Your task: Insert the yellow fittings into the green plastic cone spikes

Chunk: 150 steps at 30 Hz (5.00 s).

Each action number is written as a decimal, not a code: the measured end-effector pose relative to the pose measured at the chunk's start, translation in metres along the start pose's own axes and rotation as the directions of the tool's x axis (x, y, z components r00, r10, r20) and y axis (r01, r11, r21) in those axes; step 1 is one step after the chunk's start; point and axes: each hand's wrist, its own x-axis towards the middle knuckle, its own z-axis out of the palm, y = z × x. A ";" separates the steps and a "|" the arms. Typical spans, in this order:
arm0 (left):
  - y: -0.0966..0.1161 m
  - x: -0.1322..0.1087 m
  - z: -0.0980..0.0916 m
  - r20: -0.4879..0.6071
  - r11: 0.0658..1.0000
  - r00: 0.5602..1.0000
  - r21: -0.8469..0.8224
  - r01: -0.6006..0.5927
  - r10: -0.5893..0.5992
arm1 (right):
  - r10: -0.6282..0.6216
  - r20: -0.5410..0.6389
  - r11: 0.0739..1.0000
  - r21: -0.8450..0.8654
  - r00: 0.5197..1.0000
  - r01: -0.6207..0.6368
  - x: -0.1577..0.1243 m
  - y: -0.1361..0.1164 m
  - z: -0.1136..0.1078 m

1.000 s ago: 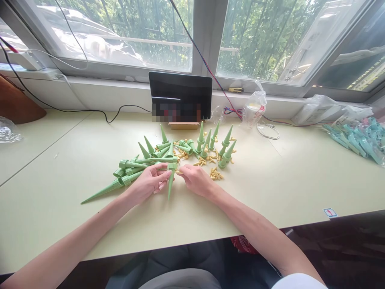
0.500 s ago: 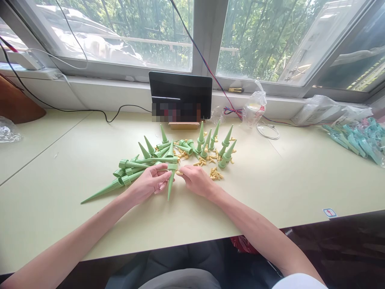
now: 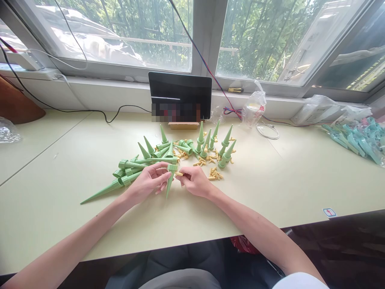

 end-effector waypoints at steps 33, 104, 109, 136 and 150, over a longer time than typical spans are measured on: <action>-0.009 0.001 0.000 -0.063 0.975 0.987 0.175 -0.135 0.148 | 0.265 0.314 0.664 0.627 0.912 -0.408 0.002 -0.004 -0.002; -0.007 0.001 -0.003 -0.008 1.000 1.000 0.008 0.024 -0.024 | 0.032 0.011 0.999 -0.039 0.999 -0.031 -0.002 -0.002 0.000; -0.008 0.001 -0.005 -0.003 1.000 1.000 0.024 0.005 -0.005 | 0.164 0.068 0.973 0.154 0.984 -0.173 -0.003 -0.004 0.000; -0.007 -0.001 0.008 -0.126 0.966 0.965 0.146 -0.211 0.230 | 0.216 0.469 0.442 0.735 0.857 -0.514 0.004 -0.004 -0.009; -0.009 0.000 0.004 -0.081 0.993 0.992 0.080 -0.091 0.097 | 0.267 0.386 0.541 0.698 0.883 -0.469 0.004 -0.004 -0.006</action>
